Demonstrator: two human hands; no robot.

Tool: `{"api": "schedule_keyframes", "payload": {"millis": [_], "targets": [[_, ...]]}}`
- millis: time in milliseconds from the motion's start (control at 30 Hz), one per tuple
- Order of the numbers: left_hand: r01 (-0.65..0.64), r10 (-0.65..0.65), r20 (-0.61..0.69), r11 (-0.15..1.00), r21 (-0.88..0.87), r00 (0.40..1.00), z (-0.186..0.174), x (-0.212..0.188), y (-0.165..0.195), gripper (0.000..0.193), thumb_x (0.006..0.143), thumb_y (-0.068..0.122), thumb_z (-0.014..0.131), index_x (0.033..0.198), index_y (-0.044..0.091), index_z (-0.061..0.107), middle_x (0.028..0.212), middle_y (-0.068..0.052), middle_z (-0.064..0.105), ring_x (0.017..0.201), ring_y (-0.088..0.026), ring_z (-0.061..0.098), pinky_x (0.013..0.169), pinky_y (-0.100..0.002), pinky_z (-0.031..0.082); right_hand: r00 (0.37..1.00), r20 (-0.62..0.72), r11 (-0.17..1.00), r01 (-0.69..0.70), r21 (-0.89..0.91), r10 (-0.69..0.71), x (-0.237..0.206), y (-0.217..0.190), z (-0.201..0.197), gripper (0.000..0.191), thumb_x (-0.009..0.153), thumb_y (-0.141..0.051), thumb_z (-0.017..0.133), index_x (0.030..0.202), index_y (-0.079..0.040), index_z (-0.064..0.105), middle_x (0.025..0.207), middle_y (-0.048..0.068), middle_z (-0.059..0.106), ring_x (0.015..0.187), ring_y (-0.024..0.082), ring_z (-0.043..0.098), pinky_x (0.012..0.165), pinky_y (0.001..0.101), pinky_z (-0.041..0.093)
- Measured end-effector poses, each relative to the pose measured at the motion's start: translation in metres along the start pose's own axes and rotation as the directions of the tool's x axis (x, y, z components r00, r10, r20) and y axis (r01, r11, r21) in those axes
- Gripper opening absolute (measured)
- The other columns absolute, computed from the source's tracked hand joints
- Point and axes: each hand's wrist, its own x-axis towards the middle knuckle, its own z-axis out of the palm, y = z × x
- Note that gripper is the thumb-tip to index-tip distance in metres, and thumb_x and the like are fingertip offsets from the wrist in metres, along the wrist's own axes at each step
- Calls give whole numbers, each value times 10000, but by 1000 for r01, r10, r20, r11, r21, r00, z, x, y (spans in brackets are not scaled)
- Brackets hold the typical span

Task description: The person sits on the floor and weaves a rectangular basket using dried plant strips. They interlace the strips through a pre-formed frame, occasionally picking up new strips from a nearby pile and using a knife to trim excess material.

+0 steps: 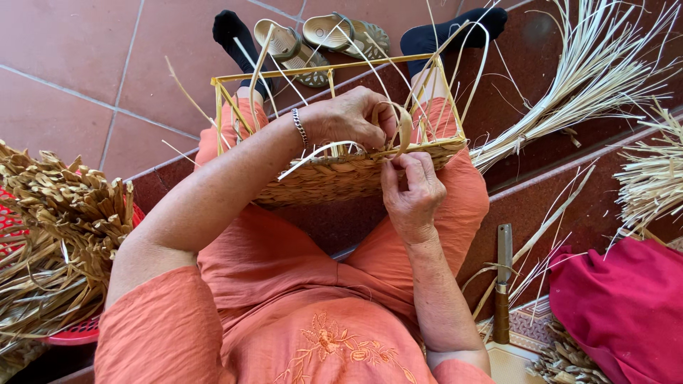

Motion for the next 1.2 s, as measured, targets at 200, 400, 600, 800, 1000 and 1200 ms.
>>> {"api": "schedule_keyframes", "payload": {"millis": [200,400,600,800,1000,1200], "targets": [[-23,25,-3,965,261,1000,1,3,8,152,712,78,818,838,42,742,787,-25,734,722,-93,680,631,-263,571,1000,-21,1000,-3,10,3,-2,-4,1,185,892,19,808,1011,-18,671,975,102,677,836,254,709,724,358,576],[39,-30,-27,910,413,999,3,4,17,180,700,141,870,790,46,746,729,-25,728,690,-107,671,612,-301,546,1000,-2,999,-25,-38,25,0,-5,-1,184,881,0,827,1006,-18,693,968,101,695,821,240,720,704,344,577],[-27,25,11,985,173,1000,0,0,6,100,742,63,752,841,64,768,784,-1,747,741,-85,684,680,-267,578,1000,10,999,2,-52,-1,4,-9,-5,181,874,-7,820,1007,-12,696,968,97,703,823,237,726,713,349,585],[-118,113,62,990,81,992,0,-1,-2,167,746,33,756,909,34,719,854,-13,724,783,-79,660,704,-253,570,996,44,997,-78,-18,79,9,-11,-3,146,839,11,798,894,-19,667,895,75,672,698,185,655,612,317,531],[-45,45,-53,999,3,998,2,-8,1,145,797,75,738,930,40,695,839,-16,738,766,-75,696,692,-254,592,988,77,983,-140,118,131,5,1,0,113,829,31,709,812,-27,613,786,33,597,591,101,537,527,269,449],[-64,65,-22,996,62,998,2,-14,1,151,896,128,711,993,33,777,865,-35,780,785,-74,710,734,-252,602,948,231,976,-213,-53,219,-41,22,-71,103,794,7,682,743,-46,610,695,24,598,551,100,553,505,271,444]]}}
